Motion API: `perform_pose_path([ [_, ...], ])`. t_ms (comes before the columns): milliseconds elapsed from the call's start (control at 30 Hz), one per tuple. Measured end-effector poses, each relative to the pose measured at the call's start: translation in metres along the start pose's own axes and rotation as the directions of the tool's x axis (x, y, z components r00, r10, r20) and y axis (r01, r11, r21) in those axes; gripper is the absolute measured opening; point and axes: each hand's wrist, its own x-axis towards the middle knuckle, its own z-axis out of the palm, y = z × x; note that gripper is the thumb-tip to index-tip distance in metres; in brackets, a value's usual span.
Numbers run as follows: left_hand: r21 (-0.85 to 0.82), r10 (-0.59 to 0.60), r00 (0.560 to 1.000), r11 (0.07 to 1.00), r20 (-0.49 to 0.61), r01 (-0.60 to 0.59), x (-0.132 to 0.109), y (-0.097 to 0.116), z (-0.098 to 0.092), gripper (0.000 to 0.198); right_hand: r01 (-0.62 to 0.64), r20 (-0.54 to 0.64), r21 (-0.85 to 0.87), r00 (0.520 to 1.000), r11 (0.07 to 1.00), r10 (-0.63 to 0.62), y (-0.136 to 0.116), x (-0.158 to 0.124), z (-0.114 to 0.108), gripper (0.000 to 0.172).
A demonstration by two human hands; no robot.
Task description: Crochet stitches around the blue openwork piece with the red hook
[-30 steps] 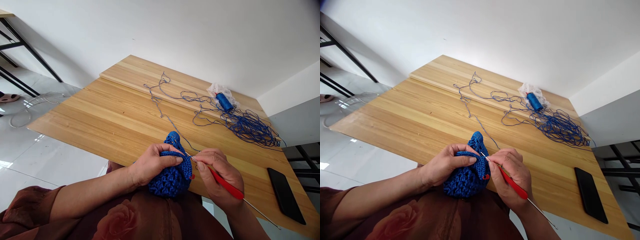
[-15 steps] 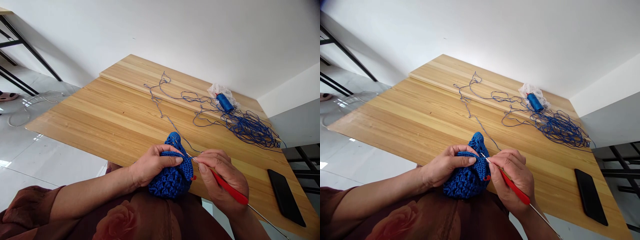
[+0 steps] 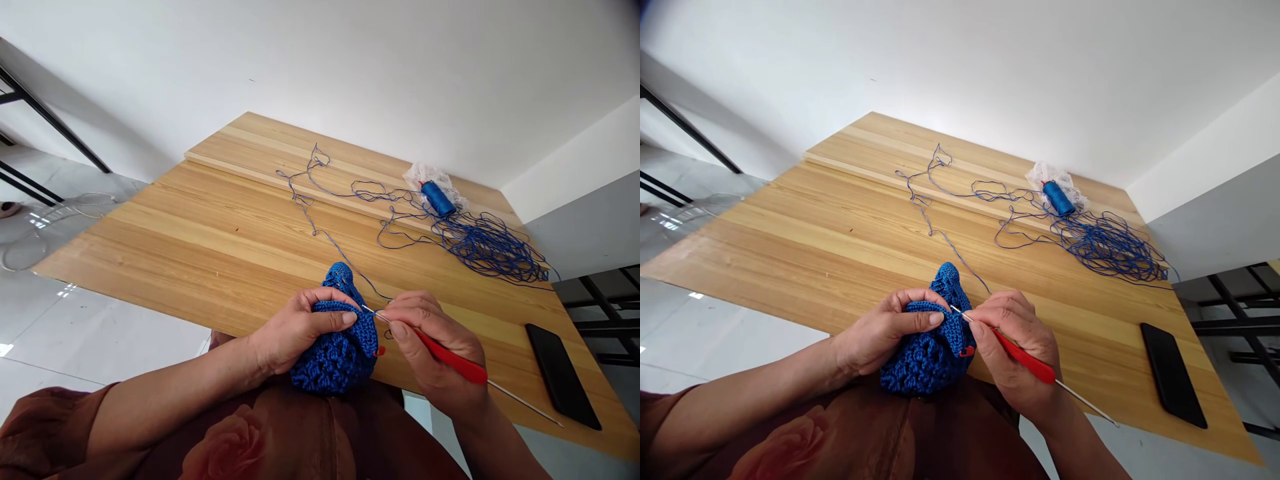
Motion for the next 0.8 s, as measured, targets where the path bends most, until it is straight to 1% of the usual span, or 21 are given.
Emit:
perform_pose_path([
  [167,0.006,-0.005,1.0,1.0,-0.007,0.005,0.0013,0.0003,0.0036,0.031,-0.03,0.008,0.014,1.0,0.999,0.03,0.0024,-0.0024,-0.0025,0.019],
  [267,0.003,-0.002,1.0,1.0,-0.017,0.002,0.0022,0.0006,0.0052,0.03,-0.029,-0.001,-0.003,1.0,1.0,0.029,0.0027,-0.0026,-0.0028,0.018],
  [500,0.012,-0.008,1.0,1.0,-0.022,0.008,0.0023,0.0001,0.0056,0.031,-0.021,0.021,-0.013,1.0,1.0,0.021,0.0029,-0.0028,-0.0045,0.021],
  [700,0.019,-0.005,1.0,1.0,-0.028,0.006,0.0028,0.0009,0.0071,0.032,-0.015,-0.012,-0.08,1.0,0.997,0.014,0.0,-0.0015,-0.0028,0.018],
  [800,0.025,-0.006,1.0,1.0,-0.029,0.007,0.0032,0.0015,0.0073,0.033,0.006,0.013,-0.058,1.0,0.998,-0.005,0.0009,-0.0006,-0.0053,0.02],
])
